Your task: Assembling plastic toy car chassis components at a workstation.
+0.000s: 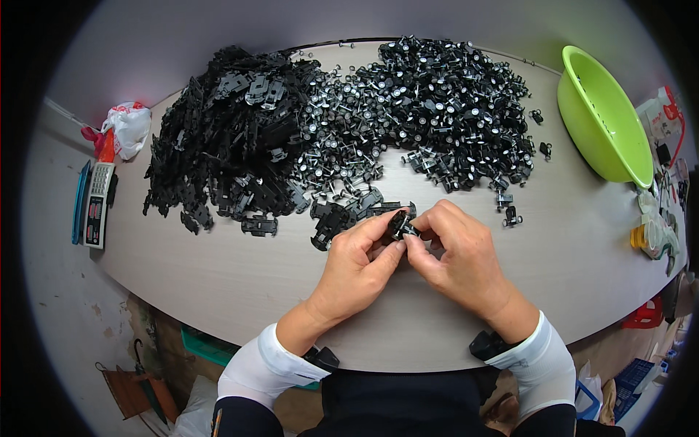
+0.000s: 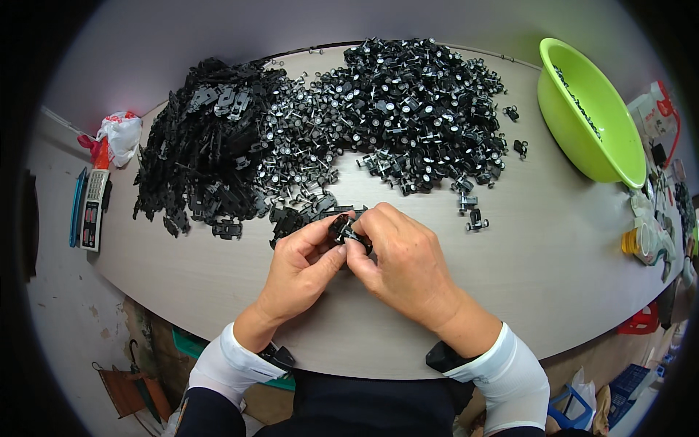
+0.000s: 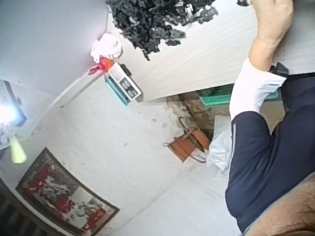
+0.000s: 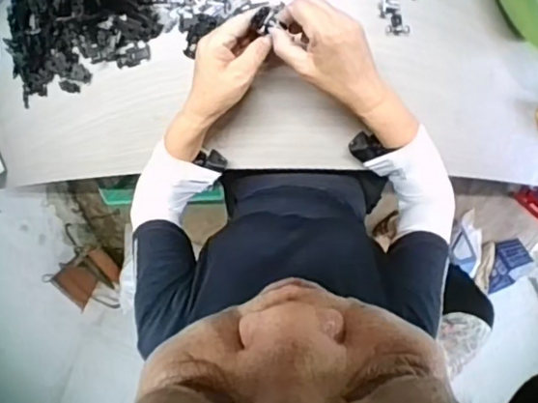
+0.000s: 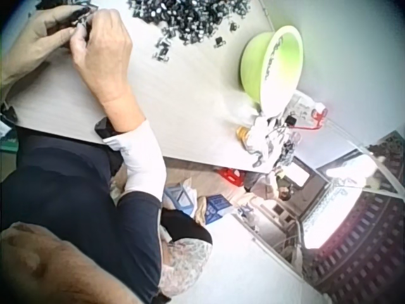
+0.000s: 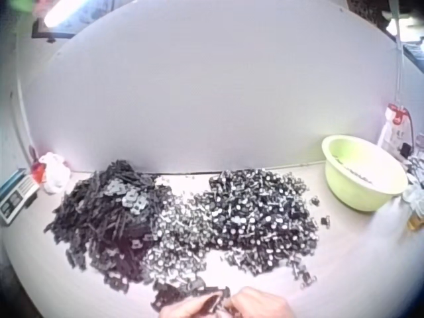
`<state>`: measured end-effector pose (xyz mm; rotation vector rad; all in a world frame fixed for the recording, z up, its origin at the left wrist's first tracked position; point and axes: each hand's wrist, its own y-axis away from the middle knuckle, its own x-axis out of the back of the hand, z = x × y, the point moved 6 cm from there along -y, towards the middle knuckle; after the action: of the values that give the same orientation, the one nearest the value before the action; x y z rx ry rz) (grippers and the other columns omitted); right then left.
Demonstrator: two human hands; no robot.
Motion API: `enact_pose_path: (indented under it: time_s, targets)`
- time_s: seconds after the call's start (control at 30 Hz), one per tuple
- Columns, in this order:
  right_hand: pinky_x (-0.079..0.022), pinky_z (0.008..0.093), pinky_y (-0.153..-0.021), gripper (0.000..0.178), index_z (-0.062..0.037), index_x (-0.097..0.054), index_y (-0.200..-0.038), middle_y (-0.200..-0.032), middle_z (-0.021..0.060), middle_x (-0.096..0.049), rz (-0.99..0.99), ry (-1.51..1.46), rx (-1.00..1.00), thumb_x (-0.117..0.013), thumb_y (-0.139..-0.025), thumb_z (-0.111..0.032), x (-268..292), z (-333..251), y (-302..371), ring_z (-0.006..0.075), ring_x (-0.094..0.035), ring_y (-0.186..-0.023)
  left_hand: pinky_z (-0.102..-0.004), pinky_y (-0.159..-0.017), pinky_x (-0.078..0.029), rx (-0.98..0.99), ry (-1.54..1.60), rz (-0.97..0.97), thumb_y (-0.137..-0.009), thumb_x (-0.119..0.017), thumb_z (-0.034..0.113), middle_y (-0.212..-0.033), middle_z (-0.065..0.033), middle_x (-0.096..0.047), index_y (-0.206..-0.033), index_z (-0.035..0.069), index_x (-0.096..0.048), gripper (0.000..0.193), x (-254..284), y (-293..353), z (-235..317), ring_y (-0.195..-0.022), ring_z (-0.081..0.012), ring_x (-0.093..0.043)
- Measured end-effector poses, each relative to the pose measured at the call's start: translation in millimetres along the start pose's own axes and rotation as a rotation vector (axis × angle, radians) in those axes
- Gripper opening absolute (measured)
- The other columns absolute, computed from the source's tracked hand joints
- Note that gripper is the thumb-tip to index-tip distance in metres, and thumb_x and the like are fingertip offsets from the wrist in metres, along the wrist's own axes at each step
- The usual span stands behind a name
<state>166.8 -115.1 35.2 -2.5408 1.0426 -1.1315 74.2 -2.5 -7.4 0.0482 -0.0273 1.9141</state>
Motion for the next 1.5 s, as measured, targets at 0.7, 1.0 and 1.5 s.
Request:
enact_pose_path:
  time_s: [0.7, 1.0, 1.5]
  targets:
    - [-0.051, 0.037, -0.072, 0.022, -0.001, -0.068, -0.103, -0.088, 0.0116, -0.061, -0.079, -0.077, -0.049, -0.071, -0.082, -0.003, -13.6, 16.4, -2.2, 0.0282, -0.061, -0.08, -0.0226, -0.069, -0.052, 0.076, 0.357, 0.32, -0.1, -0.065, 0.015, -0.097, -0.0041, -0.07, -0.114, -0.001, -0.065, 0.021, 52.9, -4.1, 1.0, -0.075, -0.0072, -0.062]
    - [-0.051, 0.0403, -0.08, 0.015, -0.0009, -0.068, -0.097, -0.091, 0.0117, -0.061, -0.198, 0.082, 0.101, -0.071, -0.083, -0.006, -50.5, -7.9, -7.9, 0.0301, -0.061, -0.089, -0.0257, -0.07, -0.051, 0.016, 0.467, 0.411, -0.101, -0.064, 0.016, -0.091, -0.0037, -0.07, -0.111, 0.001, -0.064, 0.018, 80.2, -6.5, 4.6, -0.075, -0.0093, -0.063]
    - [-0.052, 0.0421, -0.073, 0.006, -0.0043, -0.065, -0.09, -0.086, 0.0094, -0.058, -0.208, 0.155, 0.193, -0.067, -0.084, -0.004, -66.5, 5.3, -48.0, 0.0303, -0.062, -0.087, -0.029, -0.073, -0.059, 0.078, 0.52, 0.379, -0.102, -0.062, 0.021, -0.099, -0.0046, -0.071, -0.119, 0.003, -0.063, 0.025, 75.4, -10.5, 6.6, -0.085, -0.0121, -0.069]
